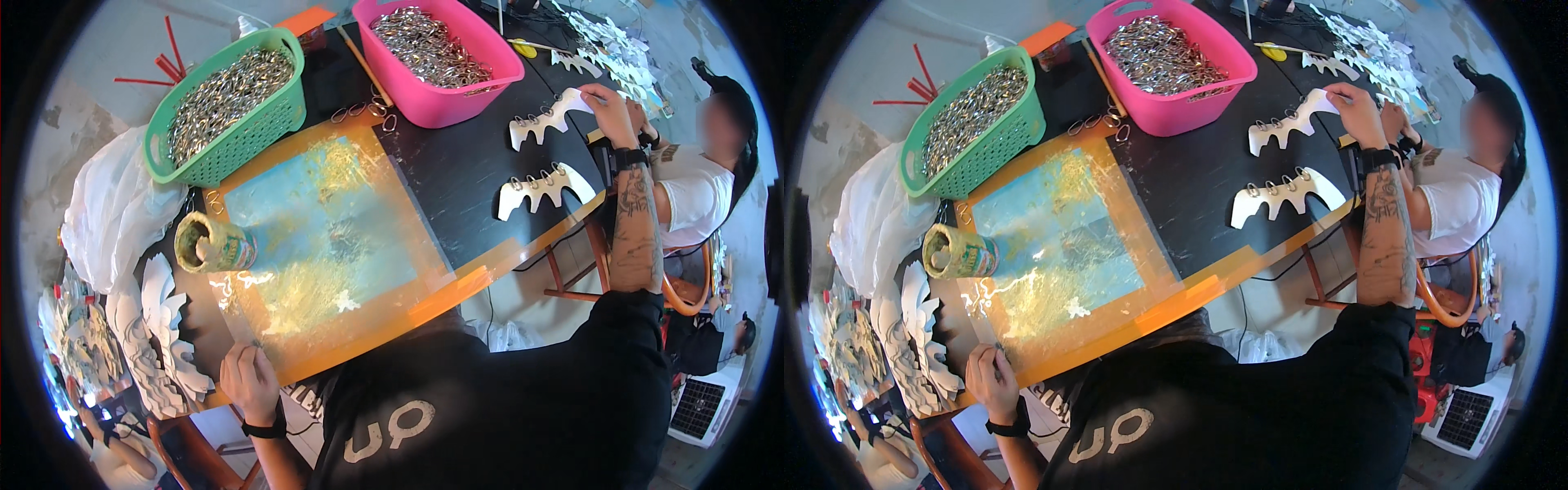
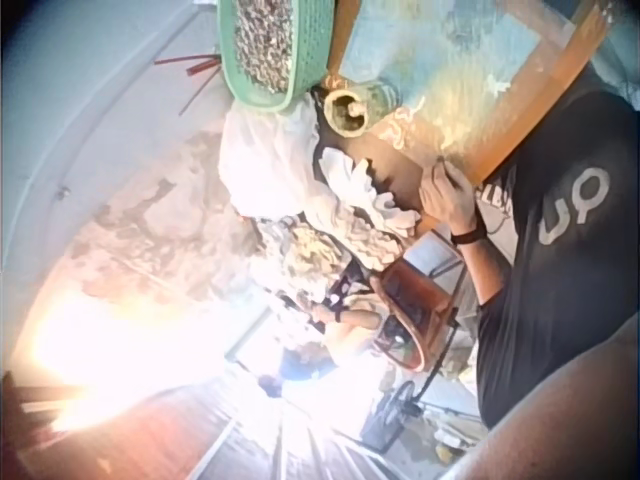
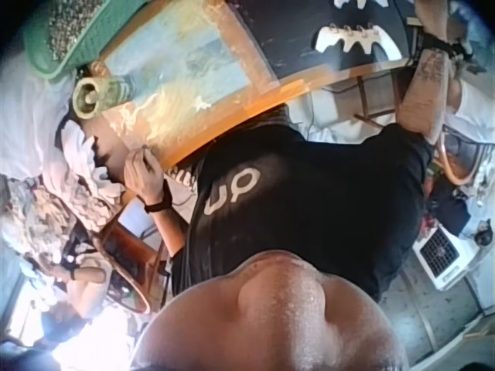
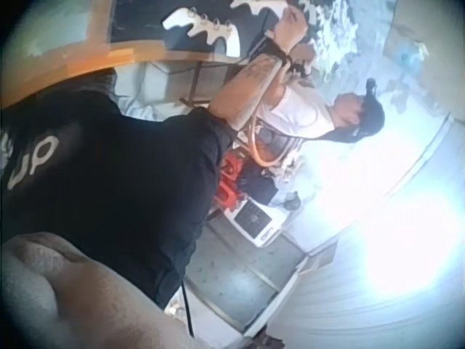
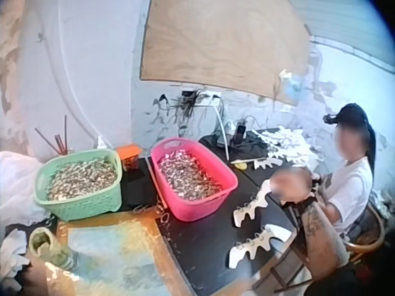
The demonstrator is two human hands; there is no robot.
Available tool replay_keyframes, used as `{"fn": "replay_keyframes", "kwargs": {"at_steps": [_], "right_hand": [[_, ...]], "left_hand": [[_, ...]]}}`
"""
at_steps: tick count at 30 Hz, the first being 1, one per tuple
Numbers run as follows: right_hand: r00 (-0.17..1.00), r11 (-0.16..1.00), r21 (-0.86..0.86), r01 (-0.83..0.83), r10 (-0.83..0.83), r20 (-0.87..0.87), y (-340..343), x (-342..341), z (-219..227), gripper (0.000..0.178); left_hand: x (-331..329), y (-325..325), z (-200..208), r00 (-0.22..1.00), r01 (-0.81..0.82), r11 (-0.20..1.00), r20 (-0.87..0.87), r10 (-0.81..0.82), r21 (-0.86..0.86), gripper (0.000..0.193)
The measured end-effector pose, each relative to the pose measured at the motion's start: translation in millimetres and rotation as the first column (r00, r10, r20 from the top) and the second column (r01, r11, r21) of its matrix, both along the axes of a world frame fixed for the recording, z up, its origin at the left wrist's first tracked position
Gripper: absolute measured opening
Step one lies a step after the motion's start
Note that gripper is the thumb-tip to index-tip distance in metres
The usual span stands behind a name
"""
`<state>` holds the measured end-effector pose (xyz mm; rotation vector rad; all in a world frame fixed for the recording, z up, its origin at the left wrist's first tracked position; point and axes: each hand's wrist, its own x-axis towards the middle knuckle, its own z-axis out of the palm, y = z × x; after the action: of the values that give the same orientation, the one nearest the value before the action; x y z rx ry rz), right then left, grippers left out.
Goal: The person applies a substance to white, irregularly shaped pieces using a brush and then attaches small metal rings to them. The person handles the pieces one at a time, dipping the brush into a container and placing the finished items on the table.
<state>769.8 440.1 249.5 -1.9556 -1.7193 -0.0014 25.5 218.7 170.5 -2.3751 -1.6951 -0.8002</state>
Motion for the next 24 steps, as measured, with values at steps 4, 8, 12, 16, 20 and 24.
{"fn": "replay_keyframes", "kwargs": {"at_steps": [4,8,12,16,20,24], "right_hand": [[0.970,0.971,0.190,0.146,-0.178,0.164,-14,5,-7,0.021],[0.989,0.980,0.169,0.108,-0.122,0.077,-45,-14,-7,0.018],[0.981,0.978,0.082,0.190,-0.187,-0.042,-94,-67,5,0.021],[0.972,0.971,-0.042,0.234,-0.235,-0.021,-134,-65,-10,0.018],[0.999,0.997,-0.064,-0.030,0.028,-0.037,-140,-52,-29,0.012],[1.000,0.948,-0.319,-0.013,0.014,0.002,-134,-52,-32,0.009]], "left_hand": [[-2,-3,1,1.000,-0.003,1.000,-0.006,0.003,-0.008,0.010],[-2,-6,3,1.000,-0.022,0.999,-0.016,0.023,0.034,0.013],[-8,-8,0,0.998,0.013,1.000,-0.056,-0.012,0.013,0.018],[-7,-9,18,0.996,0.047,0.998,-0.079,-0.044,0.029,0.020],[-12,-14,23,0.997,0.031,0.991,-0.077,-0.021,0.131,0.019],[-11,-13,29,0.990,0.030,0.988,-0.143,-0.008,0.154,0.020]]}}
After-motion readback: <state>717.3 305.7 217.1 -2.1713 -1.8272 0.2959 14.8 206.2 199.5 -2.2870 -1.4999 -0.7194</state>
